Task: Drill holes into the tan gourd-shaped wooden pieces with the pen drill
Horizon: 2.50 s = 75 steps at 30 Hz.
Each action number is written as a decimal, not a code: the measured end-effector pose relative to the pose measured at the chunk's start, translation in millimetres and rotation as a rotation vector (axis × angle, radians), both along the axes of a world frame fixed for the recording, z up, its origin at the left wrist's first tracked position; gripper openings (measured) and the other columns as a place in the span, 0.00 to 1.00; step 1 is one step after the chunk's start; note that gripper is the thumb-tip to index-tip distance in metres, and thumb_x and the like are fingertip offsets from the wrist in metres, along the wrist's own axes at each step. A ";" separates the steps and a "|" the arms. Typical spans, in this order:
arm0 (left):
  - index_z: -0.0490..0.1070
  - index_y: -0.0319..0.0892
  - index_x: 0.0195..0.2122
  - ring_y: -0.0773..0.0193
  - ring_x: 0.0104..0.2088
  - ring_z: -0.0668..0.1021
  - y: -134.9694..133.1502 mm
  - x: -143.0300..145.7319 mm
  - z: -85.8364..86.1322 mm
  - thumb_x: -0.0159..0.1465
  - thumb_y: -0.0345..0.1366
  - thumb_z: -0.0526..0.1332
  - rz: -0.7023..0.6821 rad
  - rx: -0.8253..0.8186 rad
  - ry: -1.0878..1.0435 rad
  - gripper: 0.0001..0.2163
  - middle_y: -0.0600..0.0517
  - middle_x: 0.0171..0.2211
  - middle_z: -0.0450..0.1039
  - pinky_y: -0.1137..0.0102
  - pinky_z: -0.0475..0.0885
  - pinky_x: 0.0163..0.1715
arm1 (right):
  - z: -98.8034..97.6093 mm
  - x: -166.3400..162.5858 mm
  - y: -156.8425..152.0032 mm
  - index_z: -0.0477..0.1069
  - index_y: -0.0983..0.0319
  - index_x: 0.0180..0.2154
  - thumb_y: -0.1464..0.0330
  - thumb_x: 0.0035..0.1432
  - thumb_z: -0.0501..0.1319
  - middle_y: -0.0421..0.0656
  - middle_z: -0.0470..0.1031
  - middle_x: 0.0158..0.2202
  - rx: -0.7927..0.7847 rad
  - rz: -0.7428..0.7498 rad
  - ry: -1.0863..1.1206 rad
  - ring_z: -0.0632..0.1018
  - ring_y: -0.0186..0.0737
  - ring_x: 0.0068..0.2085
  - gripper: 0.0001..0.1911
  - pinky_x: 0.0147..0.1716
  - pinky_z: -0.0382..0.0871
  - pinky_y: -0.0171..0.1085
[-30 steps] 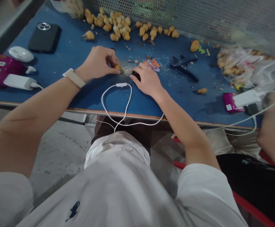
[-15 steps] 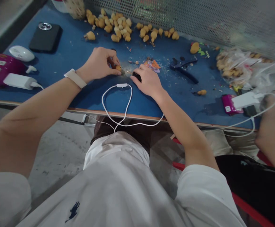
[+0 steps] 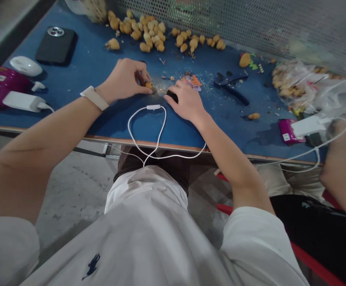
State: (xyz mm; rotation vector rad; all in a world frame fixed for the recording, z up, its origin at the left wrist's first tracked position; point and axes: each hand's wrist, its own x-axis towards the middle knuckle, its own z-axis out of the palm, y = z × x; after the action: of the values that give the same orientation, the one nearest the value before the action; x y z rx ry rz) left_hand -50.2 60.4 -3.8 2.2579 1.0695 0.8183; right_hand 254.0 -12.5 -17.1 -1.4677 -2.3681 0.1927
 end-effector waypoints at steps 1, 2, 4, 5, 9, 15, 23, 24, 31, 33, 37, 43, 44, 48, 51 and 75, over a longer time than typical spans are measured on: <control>0.77 0.57 0.32 0.44 0.46 0.88 -0.6 0.6 0.4 0.57 0.63 0.84 0.003 0.014 -0.003 0.22 0.51 0.44 0.91 0.44 0.86 0.62 | -0.1 0.2 0.1 0.87 0.46 0.70 0.33 0.87 0.55 0.57 0.87 0.67 0.001 0.003 0.000 0.84 0.79 0.72 0.36 0.76 0.82 0.75; 0.76 0.57 0.32 0.44 0.45 0.88 -1.0 1.0 0.7 0.57 0.63 0.84 0.004 0.019 -0.006 0.23 0.50 0.44 0.91 0.44 0.86 0.61 | -0.1 0.3 0.1 0.86 0.46 0.70 0.32 0.87 0.56 0.57 0.87 0.67 0.003 0.005 0.000 0.84 0.79 0.72 0.36 0.75 0.82 0.76; 0.78 0.57 0.33 0.45 0.46 0.87 -0.8 0.8 0.9 0.58 0.63 0.85 0.000 0.001 -0.003 0.22 0.49 0.45 0.91 0.44 0.85 0.60 | -0.1 0.4 0.1 0.87 0.47 0.69 0.32 0.87 0.56 0.58 0.87 0.67 0.005 0.006 0.002 0.84 0.79 0.72 0.36 0.75 0.82 0.76; 0.80 0.58 0.34 0.45 0.47 0.87 -0.4 0.4 0.9 0.58 0.63 0.85 -0.006 -0.016 0.004 0.21 0.50 0.46 0.92 0.45 0.85 0.61 | 0.0 0.4 0.0 0.87 0.48 0.69 0.32 0.87 0.56 0.58 0.87 0.67 0.004 0.005 0.003 0.84 0.80 0.72 0.36 0.75 0.82 0.76; 0.83 0.60 0.36 0.44 0.49 0.88 0.8 -0.8 1.0 0.58 0.62 0.86 -0.009 -0.032 0.025 0.19 0.52 0.47 0.93 0.44 0.86 0.65 | 0.9 -0.1 -1.2 0.87 0.49 0.68 0.33 0.87 0.57 0.59 0.88 0.67 0.001 0.002 0.007 0.84 0.80 0.74 0.36 0.76 0.82 0.76; 0.83 0.61 0.36 0.45 0.48 0.90 -3.8 0.0 4.3 0.59 0.63 0.83 -0.013 -0.011 0.035 0.18 0.52 0.48 0.94 0.41 0.86 0.69 | 1.5 -1.3 -1.8 0.88 0.51 0.66 0.35 0.89 0.55 0.59 0.87 0.68 -0.013 -0.016 -0.015 0.83 0.79 0.75 0.35 0.78 0.79 0.74; 0.84 0.60 0.36 0.45 0.47 0.90 3.5 -2.0 -1.7 0.59 0.61 0.83 -0.034 0.020 0.013 0.17 0.53 0.44 0.93 0.43 0.87 0.66 | 1.7 -0.9 -2.9 0.88 0.50 0.68 0.36 0.89 0.56 0.59 0.88 0.68 -0.001 -0.012 -0.019 0.82 0.80 0.77 0.35 0.77 0.81 0.75; 0.84 0.60 0.36 0.45 0.47 0.90 3.8 -2.1 -2.0 0.59 0.61 0.83 -0.037 0.029 0.013 0.17 0.53 0.44 0.93 0.44 0.87 0.66 | 1.9 -0.9 -3.1 0.88 0.50 0.69 0.35 0.89 0.56 0.59 0.88 0.68 -0.003 -0.013 -0.020 0.83 0.80 0.76 0.35 0.77 0.81 0.75; 0.77 0.59 0.30 0.48 0.43 0.89 -0.4 0.6 1.8 0.58 0.59 0.83 -0.030 0.037 0.007 0.19 0.53 0.43 0.93 0.43 0.89 0.61 | 1.2 -0.8 -2.9 0.88 0.51 0.69 0.36 0.90 0.55 0.60 0.88 0.70 0.003 -0.013 -0.032 0.81 0.80 0.79 0.36 0.77 0.81 0.74; 0.76 0.59 0.29 0.48 0.42 0.89 -1.3 1.2 2.7 0.58 0.60 0.83 -0.032 0.041 0.011 0.20 0.54 0.43 0.93 0.43 0.89 0.61 | 0.8 -0.8 -2.8 0.89 0.51 0.69 0.36 0.90 0.56 0.60 0.88 0.70 0.007 -0.018 -0.034 0.81 0.80 0.79 0.36 0.77 0.81 0.74; 0.78 0.59 0.31 0.48 0.42 0.88 -1.2 0.7 2.1 0.59 0.61 0.84 -0.029 0.043 0.007 0.20 0.53 0.44 0.93 0.44 0.88 0.60 | 0.9 -0.9 -3.1 0.89 0.51 0.68 0.36 0.90 0.56 0.60 0.87 0.70 0.005 -0.015 -0.039 0.82 0.80 0.79 0.35 0.77 0.81 0.73; 0.81 0.59 0.33 0.48 0.42 0.87 1.0 -0.2 -0.2 0.59 0.64 0.84 -0.042 0.053 0.001 0.20 0.54 0.42 0.92 0.47 0.88 0.59 | 1.9 -0.9 -3.7 0.89 0.51 0.68 0.37 0.90 0.54 0.59 0.88 0.70 0.001 -0.011 -0.037 0.81 0.79 0.79 0.35 0.79 0.79 0.74; 0.81 0.59 0.33 0.49 0.42 0.87 0.7 0.0 0.0 0.59 0.64 0.84 -0.039 0.048 0.003 0.20 0.54 0.43 0.92 0.47 0.87 0.60 | 2.0 -0.9 -3.7 0.88 0.50 0.68 0.37 0.90 0.54 0.59 0.88 0.70 0.000 -0.010 -0.034 0.81 0.79 0.80 0.35 0.79 0.79 0.75; 0.77 0.57 0.33 0.47 0.44 0.88 -2.6 1.5 2.2 0.60 0.61 0.84 -0.026 0.029 0.016 0.21 0.51 0.44 0.91 0.44 0.87 0.63 | 2.8 -1.1 -3.9 0.88 0.51 0.68 0.36 0.89 0.54 0.60 0.88 0.70 -0.007 -0.018 -0.030 0.80 0.80 0.80 0.36 0.79 0.78 0.75; 0.74 0.55 0.32 0.46 0.44 0.89 -4.3 1.7 2.8 0.60 0.60 0.84 -0.031 0.018 0.000 0.23 0.49 0.44 0.91 0.41 0.86 0.66 | 4.5 -1.4 -4.6 0.88 0.50 0.69 0.35 0.89 0.54 0.59 0.87 0.71 -0.018 -0.026 -0.037 0.81 0.79 0.79 0.37 0.79 0.79 0.74; 0.79 0.58 0.31 0.46 0.45 0.89 -0.4 2.0 2.9 0.57 0.57 0.83 -0.027 0.026 0.025 0.18 0.51 0.45 0.91 0.39 0.87 0.60 | 9.3 -3.8 -7.8 0.88 0.49 0.69 0.33 0.87 0.55 0.60 0.88 0.69 -0.032 -0.045 -0.027 0.82 0.81 0.77 0.38 0.79 0.79 0.77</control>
State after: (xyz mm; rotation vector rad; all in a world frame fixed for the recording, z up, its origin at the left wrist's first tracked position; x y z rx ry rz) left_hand -48.2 60.0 -0.9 2.3051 1.0430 0.7997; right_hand 250.2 -20.3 -7.8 -1.5459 -2.3612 0.2010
